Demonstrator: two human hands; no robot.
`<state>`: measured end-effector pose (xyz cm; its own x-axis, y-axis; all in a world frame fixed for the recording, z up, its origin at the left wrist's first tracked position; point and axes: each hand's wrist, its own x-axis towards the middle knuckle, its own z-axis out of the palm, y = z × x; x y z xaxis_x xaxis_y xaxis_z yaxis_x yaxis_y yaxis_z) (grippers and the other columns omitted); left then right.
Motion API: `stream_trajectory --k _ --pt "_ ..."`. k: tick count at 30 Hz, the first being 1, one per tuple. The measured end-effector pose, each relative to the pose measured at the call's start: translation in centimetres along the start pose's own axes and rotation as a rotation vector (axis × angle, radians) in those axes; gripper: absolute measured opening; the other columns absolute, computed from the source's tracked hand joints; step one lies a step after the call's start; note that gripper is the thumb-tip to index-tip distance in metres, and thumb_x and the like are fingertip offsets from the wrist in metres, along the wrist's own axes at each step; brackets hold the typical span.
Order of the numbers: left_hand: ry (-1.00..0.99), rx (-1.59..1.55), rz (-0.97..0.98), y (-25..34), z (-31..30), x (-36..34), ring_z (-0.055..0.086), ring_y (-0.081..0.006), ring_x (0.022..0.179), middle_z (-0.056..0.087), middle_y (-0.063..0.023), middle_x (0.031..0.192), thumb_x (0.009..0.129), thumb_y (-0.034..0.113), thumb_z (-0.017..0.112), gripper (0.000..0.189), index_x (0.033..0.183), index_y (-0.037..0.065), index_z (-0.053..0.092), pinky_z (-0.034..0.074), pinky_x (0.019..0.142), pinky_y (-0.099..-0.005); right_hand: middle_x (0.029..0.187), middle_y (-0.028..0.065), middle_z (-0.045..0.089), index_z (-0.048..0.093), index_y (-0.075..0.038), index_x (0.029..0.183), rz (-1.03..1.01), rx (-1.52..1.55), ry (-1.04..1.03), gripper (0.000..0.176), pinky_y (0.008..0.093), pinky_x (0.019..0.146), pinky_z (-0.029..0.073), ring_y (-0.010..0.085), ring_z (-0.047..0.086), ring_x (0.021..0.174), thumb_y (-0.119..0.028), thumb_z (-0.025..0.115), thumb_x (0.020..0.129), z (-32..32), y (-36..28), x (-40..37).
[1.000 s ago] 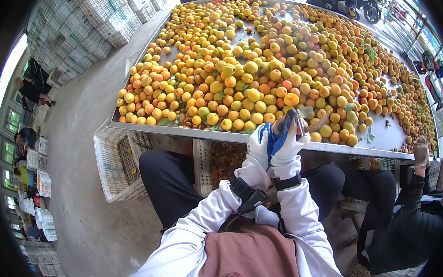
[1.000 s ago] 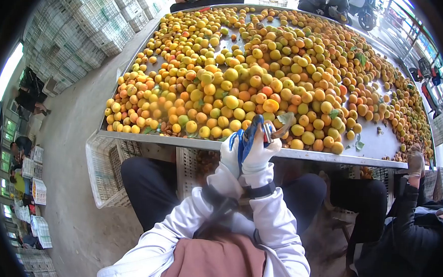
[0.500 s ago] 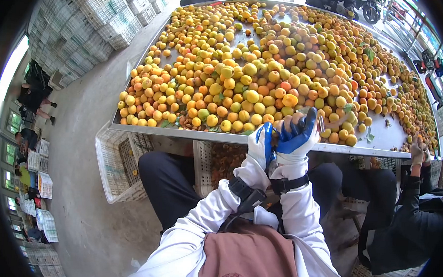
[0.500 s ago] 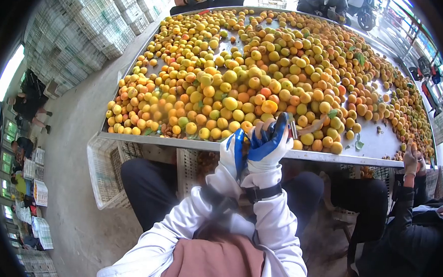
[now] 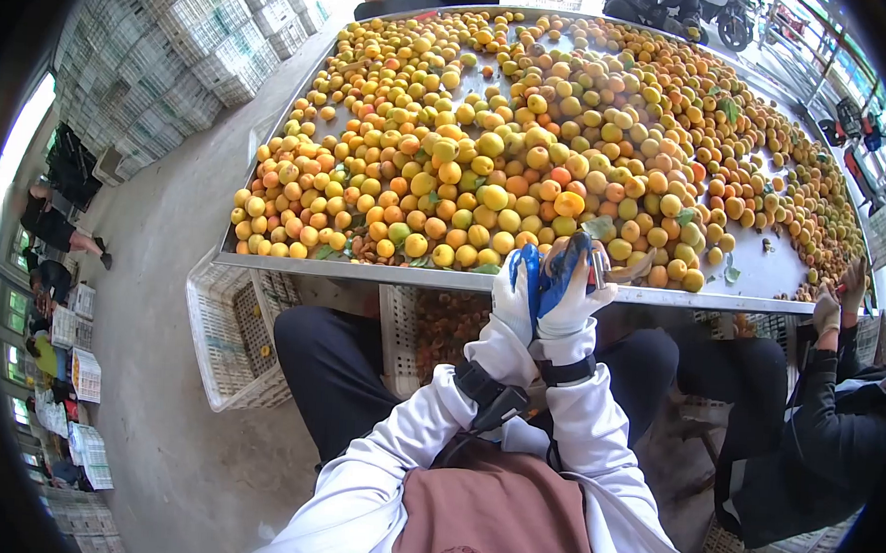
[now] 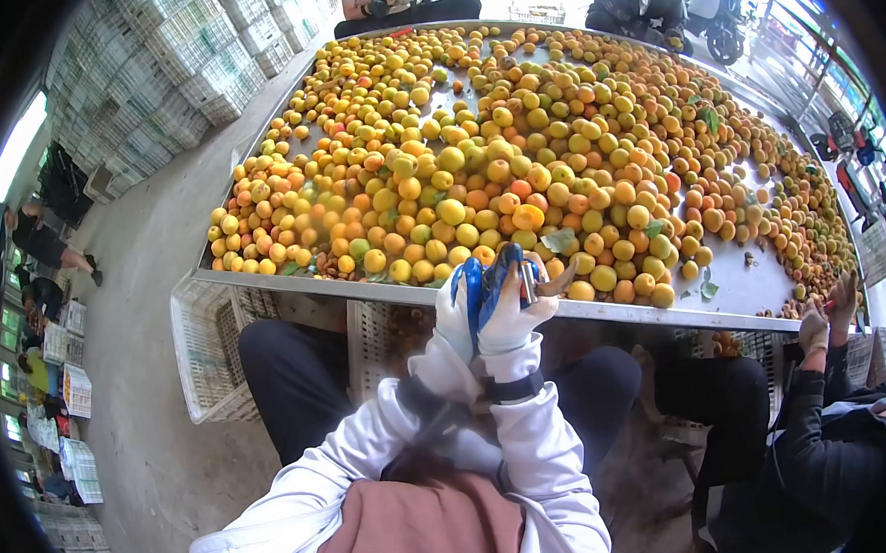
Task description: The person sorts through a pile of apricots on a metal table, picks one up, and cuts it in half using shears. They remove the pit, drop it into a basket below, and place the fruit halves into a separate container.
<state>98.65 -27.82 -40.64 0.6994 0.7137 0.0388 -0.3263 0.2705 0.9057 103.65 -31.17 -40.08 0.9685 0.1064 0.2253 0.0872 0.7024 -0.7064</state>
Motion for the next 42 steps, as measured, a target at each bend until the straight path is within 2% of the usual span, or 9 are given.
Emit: stream_trajectory --k 5,17,19,21,25,32,34,37,42 --pt "0.056 0.25 0.117 -1.4 -0.1 0.2 0.057 -0.0108 0.085 0.065 -0.0056 0.096 0.107 0.028 0.047 0.033 0.107 -0.002 0.062 0.049 0.076 -0.0275 0.057 -0.0037 0.035 0.046 -0.017 0.077 0.35 0.488 0.153 0.033 0.0291 0.048 0.031 0.0124 0.036 0.049 -0.039 0.052 0.102 0.5 -3.9 2.9" --pt "-0.084 0.377 0.491 -2.1 -0.4 1.2 0.056 -0.0131 0.079 0.063 -0.006 0.091 0.106 0.029 0.045 0.034 0.104 -0.001 0.06 0.048 0.071 -0.0272 0.058 -0.0066 0.03 0.036 -0.021 0.068 0.618 0.623 0.226 0.042 0.0292 0.048 0.03 0.011 0.032 0.047 -0.044 0.049 0.101 -1.7 -2.5 4.0" --pt "-0.089 0.376 0.506 -1.8 -0.4 1.1 0.056 -0.0132 0.078 0.063 -0.006 0.09 0.106 0.029 0.045 0.034 0.104 -0.001 0.06 0.047 0.07 -0.0275 0.058 -0.0056 0.03 0.037 -0.02 0.068 0.567 0.596 0.237 0.042 0.0294 0.048 0.03 0.0114 0.033 0.047 -0.043 0.05 0.101 -1.0 -3.4 3.8" --pt "-0.046 0.389 0.344 -1.5 -0.4 1.1 0.063 -0.0276 0.077 0.066 -0.016 0.091 0.103 0.018 0.049 0.025 0.102 -0.003 0.062 0.05 0.07 -0.0341 0.058 -0.0045 0.031 0.037 -0.019 0.069 0.514 0.571 0.24 0.042 0.0297 0.047 0.03 0.0119 0.033 0.047 -0.042 0.05 0.101 0.6 -4.4 3.6" --pt "-0.009 0.342 0.29 -1.2 0.2 1.2 0.053 -0.0121 0.073 0.06 -0.0031 0.085 0.106 0.027 0.047 0.032 0.104 -0.002 0.061 0.045 0.065 -0.0272 0.058 0.0004 0.033 0.043 -0.012 0.072 0.242 0.467 0.202 0.038 0.0312 0.044 0.03 0.015 0.035 0.045 -0.034 0.054 0.102 1.8 -4.4 2.8" --pt "0.005 0.267 0.229 0.3 0.3 0.6 0.049 -0.006 0.068 0.056 0.0026 0.079 0.106 0.028 0.048 0.028 0.097 0.003 0.06 0.041 0.058 -0.0228 0.06 0.0039 0.043 0.049 -0.005 0.08 0.087 0.405 -0.18 0.025 0.0297 0.045 0.033 0.0144 0.04 0.048 -0.02 0.056 0.1 1.4 -3.8 1.7" --pt "-0.004 -0.14 0.002 1.1 0.8 -0.1 0.049 -0.0045 0.065 0.054 0.0044 0.076 0.105 0.03 0.049 0.027 0.094 0.008 0.059 0.04 0.055 -0.0226 0.06 0.0049 0.044 0.049 -0.002 0.082 0.049 0.39 -0.325 0.021 0.0287 0.046 0.034 0.0142 0.042 0.05 -0.013 0.055 0.099 0.9 -3.4 1.6" --pt "0.018 -0.183 -0.05 0.8 0.5 0.0 0.051 -0.0055 0.065 0.054 0.0041 0.076 0.105 0.032 0.05 0.026 0.095 0.01 0.06 0.043 0.057 -0.023 0.063 0.0052 0.047 0.05 -0.002 0.083 0.078 0.349 -0.364 0.019 0.0278 0.049 0.037 0.0136 0.045 0.053 -0.012 0.057 0.098 0.4 -3.3 1.1" --pt "-0.025 0.093 0.196 0.7 0.5 -0.2 0.054 -0.0075 0.067 0.055 0.0034 0.075 0.104 0.032 0.051 0.026 0.093 0.011 0.061 0.047 0.062 -0.0237 0.068 0.0041 0.045 0.05 -0.008 0.088 -0.024 0.043 -0.478 0.021 0.0307 0.051 0.033 0.0151 0.04 0.054 -0.025 0.055 0.099 0.0 -3.6 0.3"
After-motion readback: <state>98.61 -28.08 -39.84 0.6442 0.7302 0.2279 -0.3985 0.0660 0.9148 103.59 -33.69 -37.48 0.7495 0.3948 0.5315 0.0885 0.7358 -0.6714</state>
